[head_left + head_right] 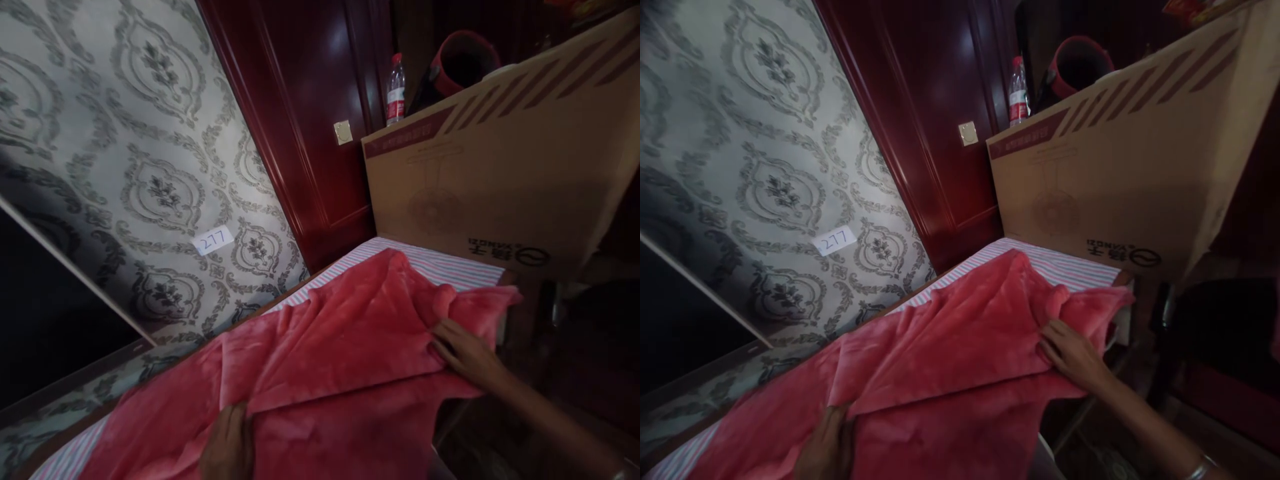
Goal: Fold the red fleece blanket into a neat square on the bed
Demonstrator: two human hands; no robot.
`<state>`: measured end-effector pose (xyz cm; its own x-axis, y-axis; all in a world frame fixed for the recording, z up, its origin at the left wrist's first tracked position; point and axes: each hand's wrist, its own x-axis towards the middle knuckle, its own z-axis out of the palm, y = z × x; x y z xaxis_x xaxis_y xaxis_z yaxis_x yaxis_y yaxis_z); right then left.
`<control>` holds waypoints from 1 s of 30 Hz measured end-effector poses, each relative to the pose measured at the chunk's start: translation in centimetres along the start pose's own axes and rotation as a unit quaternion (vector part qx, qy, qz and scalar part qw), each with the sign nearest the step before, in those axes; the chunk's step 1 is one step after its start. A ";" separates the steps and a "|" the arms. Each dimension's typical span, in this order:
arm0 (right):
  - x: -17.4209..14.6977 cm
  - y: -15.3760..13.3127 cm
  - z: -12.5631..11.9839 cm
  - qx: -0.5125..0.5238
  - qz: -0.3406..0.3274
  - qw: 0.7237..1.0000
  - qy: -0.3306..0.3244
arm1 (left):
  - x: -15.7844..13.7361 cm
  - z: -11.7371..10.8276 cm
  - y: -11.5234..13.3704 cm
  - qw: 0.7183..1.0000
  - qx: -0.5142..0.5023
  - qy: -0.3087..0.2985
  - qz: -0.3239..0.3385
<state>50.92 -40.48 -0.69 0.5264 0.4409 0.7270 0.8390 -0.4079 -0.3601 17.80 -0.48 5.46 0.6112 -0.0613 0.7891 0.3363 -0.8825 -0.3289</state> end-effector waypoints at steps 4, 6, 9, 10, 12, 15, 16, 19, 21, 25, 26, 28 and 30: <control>-1.5 -1.6 -0.4 0.040 0.004 0.999 -0.023 | -4.7 1.8 0.3 1.000 -0.012 0.006 0.015; -0.9 -1.4 -1.5 0.058 0.022 0.998 -0.015 | -6.2 2.7 0.8 1.000 -0.023 -0.002 -0.017; 0.9 0.6 -2.8 0.048 0.096 0.992 0.068 | -7.2 3.6 1.1 0.996 -0.049 -0.023 -0.076; 1.5 1.6 -3.0 0.040 0.129 0.985 0.104 | -7.3 3.7 1.1 0.994 -0.056 -0.025 -0.087; 2.9 3.9 -3.0 0.032 0.189 0.971 0.143 | -7.4 3.9 1.0 0.993 -0.066 -0.024 -0.098; 4.6 6.6 -2.6 0.046 0.275 0.954 0.107 | -7.5 4.1 0.9 0.991 -0.068 -0.027 -0.113; 5.1 7.1 -2.4 0.060 0.305 0.948 0.076 | -7.4 4.0 0.8 0.989 -0.068 -0.032 -0.125; 6.2 7.2 -2.4 0.107 0.370 0.923 -0.016 | -7.1 3.7 1.1 0.981 -0.084 -0.059 -0.164; 6.7 6.8 -2.5 0.129 0.405 0.903 -0.059 | -6.7 3.3 1.3 0.977 -0.099 -0.072 -0.173; 7.4 6.3 -2.7 0.198 0.445 0.869 -0.084 | -5.9 2.6 1.8 0.977 -0.118 -0.068 -0.166; 7.6 6.3 -2.6 0.214 0.445 0.866 -0.082 | -5.8 2.5 1.8 0.977 -0.119 -0.064 -0.166; 7.9 6.4 -2.4 0.226 0.444 0.863 -0.085 | -5.6 2.3 1.9 0.978 -0.119 -0.049 -0.164; 8.2 6.5 -2.1 0.225 0.443 0.863 -0.095 | -5.4 2.2 1.9 0.979 -0.123 -0.035 -0.157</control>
<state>60.40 -41.23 4.16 0.9658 0.2556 -0.0438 0.0417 -0.3200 -0.9465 16.72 -0.78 -0.59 0.5553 0.2552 0.7915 0.3381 -0.9388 0.0655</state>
